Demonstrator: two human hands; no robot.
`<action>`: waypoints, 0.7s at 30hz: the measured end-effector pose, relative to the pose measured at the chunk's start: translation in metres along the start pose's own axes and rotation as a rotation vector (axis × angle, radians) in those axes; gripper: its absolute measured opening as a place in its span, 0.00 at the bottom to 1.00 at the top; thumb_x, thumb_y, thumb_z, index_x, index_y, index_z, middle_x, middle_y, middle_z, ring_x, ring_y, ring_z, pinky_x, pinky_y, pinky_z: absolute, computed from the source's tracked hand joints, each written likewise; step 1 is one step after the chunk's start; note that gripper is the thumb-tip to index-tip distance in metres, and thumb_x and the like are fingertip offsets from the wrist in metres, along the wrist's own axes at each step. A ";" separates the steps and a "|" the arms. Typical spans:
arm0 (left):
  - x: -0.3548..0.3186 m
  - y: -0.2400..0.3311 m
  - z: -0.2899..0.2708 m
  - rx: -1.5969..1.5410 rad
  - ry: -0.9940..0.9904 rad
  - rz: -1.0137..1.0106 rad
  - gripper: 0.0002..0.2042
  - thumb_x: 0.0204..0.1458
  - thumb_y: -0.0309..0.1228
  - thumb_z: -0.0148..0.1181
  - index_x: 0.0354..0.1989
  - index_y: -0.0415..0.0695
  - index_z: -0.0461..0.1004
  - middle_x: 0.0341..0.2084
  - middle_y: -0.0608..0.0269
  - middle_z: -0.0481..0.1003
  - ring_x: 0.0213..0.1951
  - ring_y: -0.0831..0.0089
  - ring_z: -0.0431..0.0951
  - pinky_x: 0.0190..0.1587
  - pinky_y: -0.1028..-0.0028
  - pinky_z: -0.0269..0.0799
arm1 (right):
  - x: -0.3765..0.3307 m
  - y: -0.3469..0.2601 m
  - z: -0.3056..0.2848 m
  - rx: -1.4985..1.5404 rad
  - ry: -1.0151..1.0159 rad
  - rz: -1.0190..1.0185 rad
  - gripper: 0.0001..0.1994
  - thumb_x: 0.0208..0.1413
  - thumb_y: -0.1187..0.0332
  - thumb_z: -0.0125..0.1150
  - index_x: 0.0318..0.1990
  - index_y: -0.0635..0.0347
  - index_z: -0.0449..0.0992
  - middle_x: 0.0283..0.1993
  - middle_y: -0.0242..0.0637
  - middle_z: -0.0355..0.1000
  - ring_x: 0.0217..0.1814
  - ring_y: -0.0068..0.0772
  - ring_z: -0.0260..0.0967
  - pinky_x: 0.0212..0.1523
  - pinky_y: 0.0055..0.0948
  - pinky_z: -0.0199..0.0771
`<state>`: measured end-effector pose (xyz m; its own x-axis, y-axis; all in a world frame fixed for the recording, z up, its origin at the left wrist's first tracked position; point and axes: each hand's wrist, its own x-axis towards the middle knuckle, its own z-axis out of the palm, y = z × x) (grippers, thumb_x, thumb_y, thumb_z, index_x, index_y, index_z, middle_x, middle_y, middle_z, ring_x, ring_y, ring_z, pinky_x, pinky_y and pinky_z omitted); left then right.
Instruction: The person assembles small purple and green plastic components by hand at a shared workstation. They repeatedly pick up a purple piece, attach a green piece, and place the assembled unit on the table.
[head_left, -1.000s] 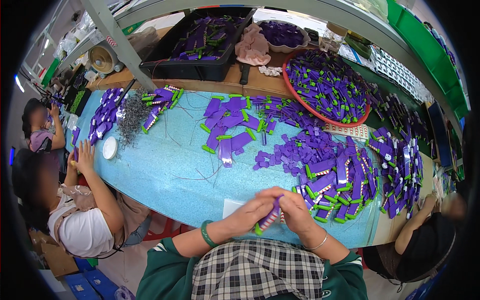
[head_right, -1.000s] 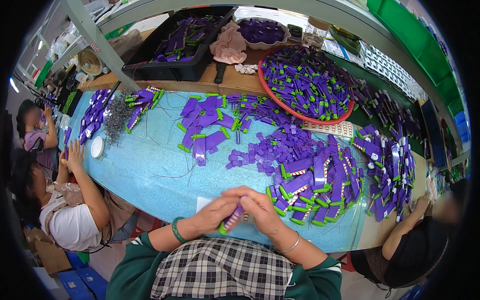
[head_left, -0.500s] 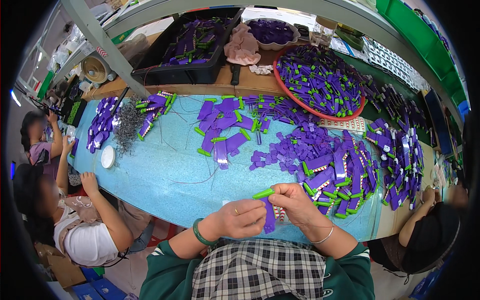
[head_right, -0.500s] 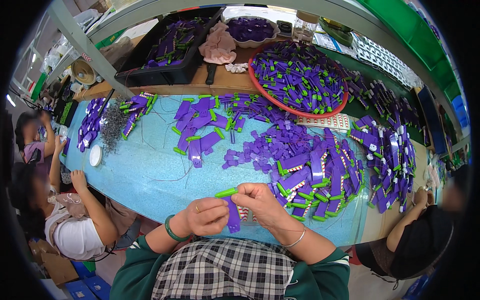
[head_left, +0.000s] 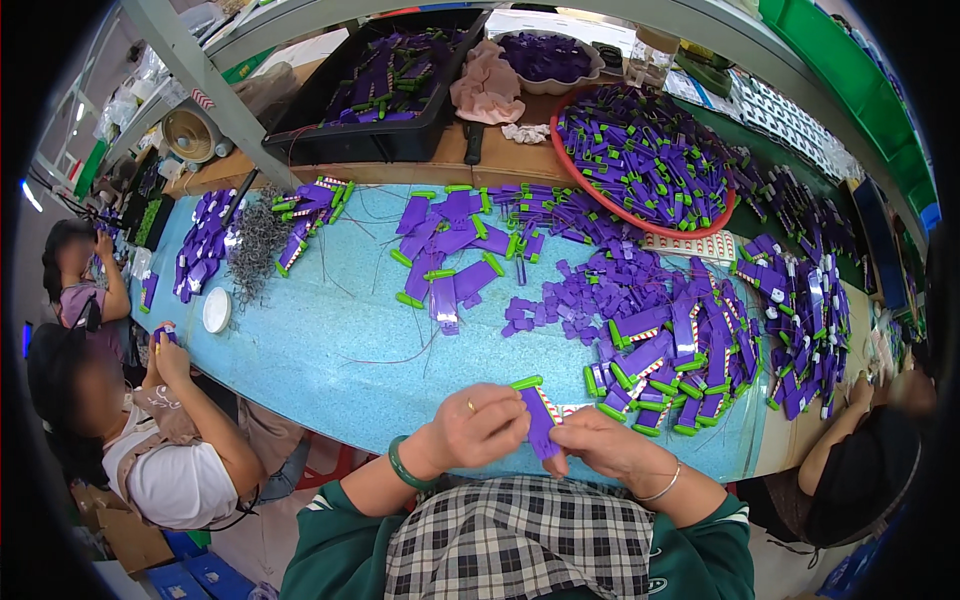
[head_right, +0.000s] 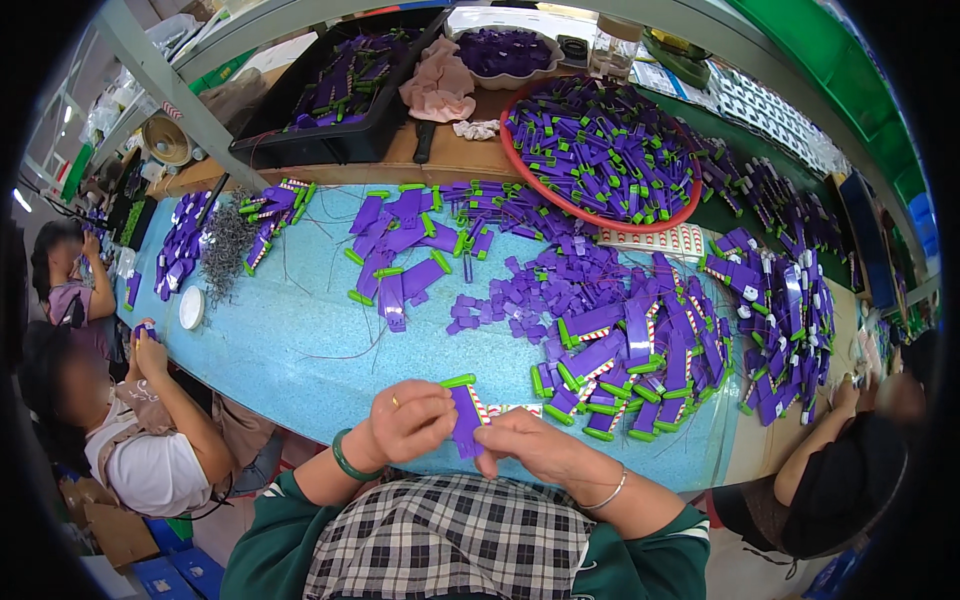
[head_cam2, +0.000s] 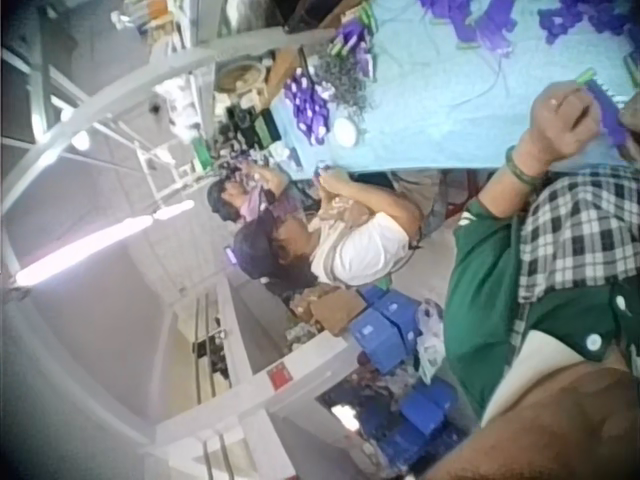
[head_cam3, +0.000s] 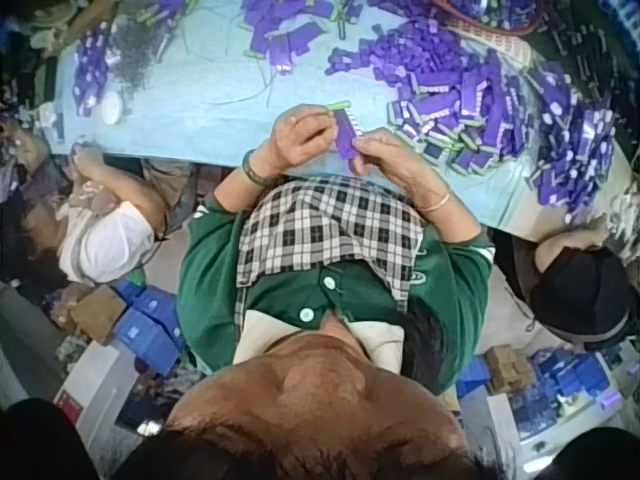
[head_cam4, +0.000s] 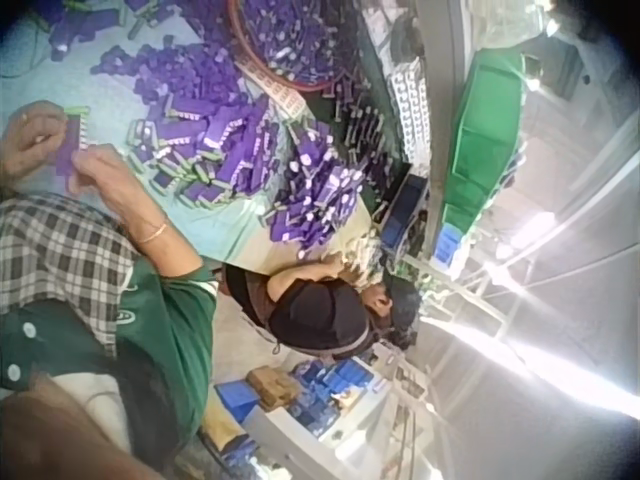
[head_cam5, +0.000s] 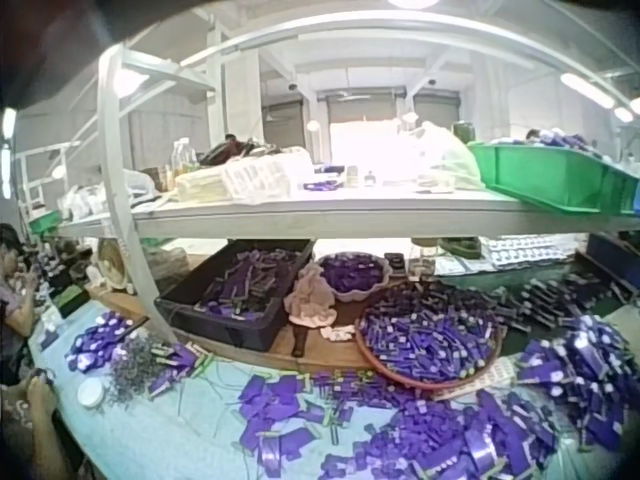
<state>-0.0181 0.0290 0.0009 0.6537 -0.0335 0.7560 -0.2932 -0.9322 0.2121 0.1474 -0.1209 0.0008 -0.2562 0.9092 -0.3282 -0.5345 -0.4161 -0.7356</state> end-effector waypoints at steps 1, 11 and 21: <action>0.000 -0.001 0.000 -0.015 -0.025 -0.051 0.10 0.34 0.19 0.63 0.27 0.37 0.72 0.30 0.58 0.72 0.32 0.64 0.77 0.28 0.75 0.78 | -0.002 -0.002 -0.006 -0.008 -0.012 -0.054 0.14 0.60 0.62 0.53 0.30 0.64 0.76 0.28 0.32 0.73 0.32 0.20 0.70 0.33 0.20 0.68; 0.010 0.009 0.011 -1.192 -0.084 -1.239 0.08 0.59 0.28 0.51 0.40 0.40 0.60 0.26 0.61 0.72 0.20 0.79 0.75 0.18 0.83 0.69 | 0.005 -0.004 -0.017 -0.220 0.273 -0.250 0.16 0.52 0.76 0.62 0.49 0.65 0.70 0.37 0.31 0.74 0.37 0.18 0.71 0.33 0.19 0.73; 0.029 -0.004 0.032 -1.281 -0.251 -1.293 0.07 0.60 0.30 0.49 0.40 0.41 0.62 0.24 0.63 0.72 0.17 0.79 0.74 0.15 0.81 0.70 | 0.017 0.001 -0.005 -0.044 0.488 -0.313 0.17 0.48 0.78 0.65 0.45 0.64 0.69 0.35 0.34 0.74 0.33 0.23 0.74 0.34 0.23 0.77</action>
<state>0.0245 0.0206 0.0024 0.9173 0.2381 -0.3191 0.2084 0.3958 0.8944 0.1466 -0.1054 -0.0084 0.3150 0.8940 -0.3186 -0.4883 -0.1352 -0.8621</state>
